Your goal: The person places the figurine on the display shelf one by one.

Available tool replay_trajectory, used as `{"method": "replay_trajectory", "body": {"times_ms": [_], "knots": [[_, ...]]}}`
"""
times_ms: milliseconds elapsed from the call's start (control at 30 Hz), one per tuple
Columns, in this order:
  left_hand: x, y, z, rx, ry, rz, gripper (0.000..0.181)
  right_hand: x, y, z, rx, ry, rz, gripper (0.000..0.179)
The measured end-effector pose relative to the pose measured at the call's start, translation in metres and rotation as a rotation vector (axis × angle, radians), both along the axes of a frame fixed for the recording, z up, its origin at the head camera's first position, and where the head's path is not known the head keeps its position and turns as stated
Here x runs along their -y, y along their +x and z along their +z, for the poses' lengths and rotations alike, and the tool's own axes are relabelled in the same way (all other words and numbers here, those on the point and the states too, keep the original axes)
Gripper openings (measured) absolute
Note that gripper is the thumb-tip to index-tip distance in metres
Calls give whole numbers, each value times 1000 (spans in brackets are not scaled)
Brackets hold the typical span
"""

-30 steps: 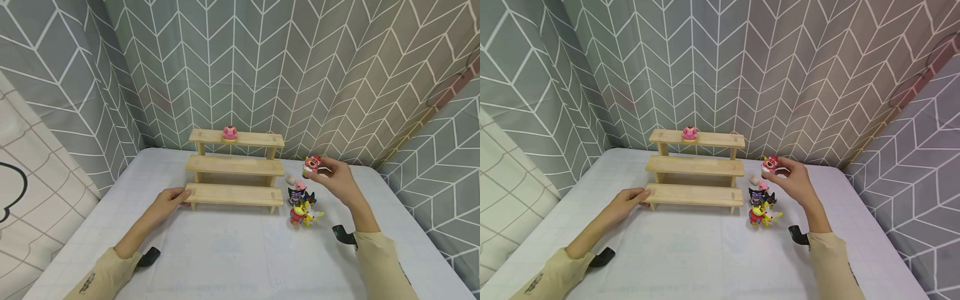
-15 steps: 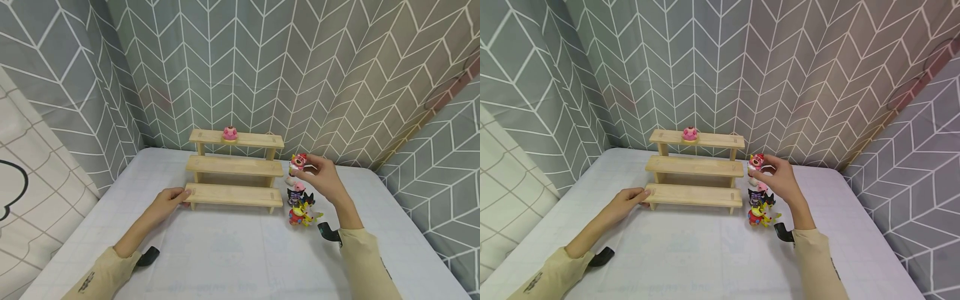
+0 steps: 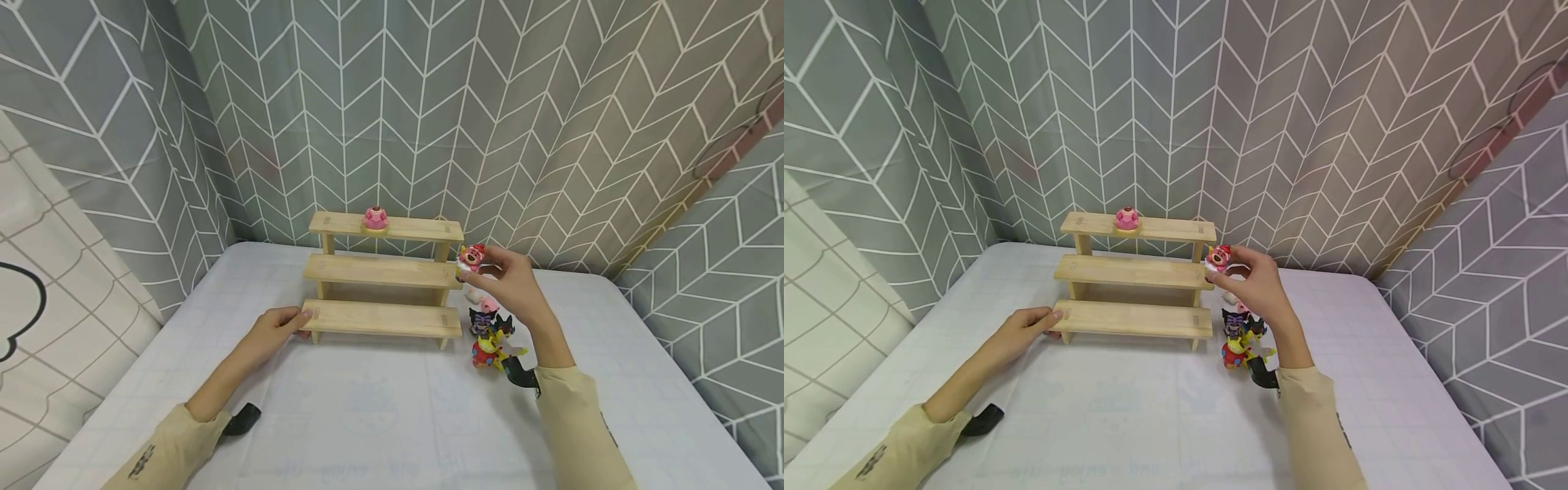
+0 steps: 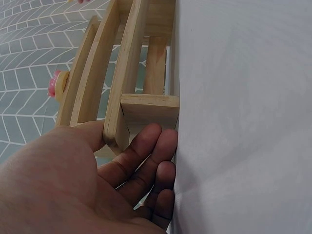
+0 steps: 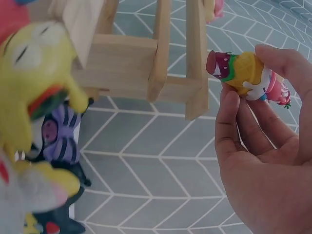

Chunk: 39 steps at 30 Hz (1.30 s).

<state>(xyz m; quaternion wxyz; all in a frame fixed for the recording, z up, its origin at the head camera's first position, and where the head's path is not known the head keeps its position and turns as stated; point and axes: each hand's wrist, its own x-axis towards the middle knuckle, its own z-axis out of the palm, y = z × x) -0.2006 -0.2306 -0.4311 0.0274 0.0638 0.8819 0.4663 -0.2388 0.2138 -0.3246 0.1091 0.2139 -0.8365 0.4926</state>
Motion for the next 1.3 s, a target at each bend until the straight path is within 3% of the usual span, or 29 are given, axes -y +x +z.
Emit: {"method": "replay_trajectory", "body": {"times_ms": [200, 367, 667, 867, 1300], "knots": [[0, 1, 0, 8, 6, 0, 44, 8, -1, 2, 13, 15, -25, 43], [1, 1, 1, 7, 5, 1, 44, 14, -4, 3, 14, -33, -12, 49], [1, 2, 1, 10, -3, 3, 44, 27, -8, 9, 1, -116, 13, 49], [1, 1, 0, 8, -6, -7, 45, 37, -10, 12, 16, -92, 31, 50], [1, 2, 1, -9, 31, -31, 41, 50, -13, 14, 25, -146, -5, 50]]}}
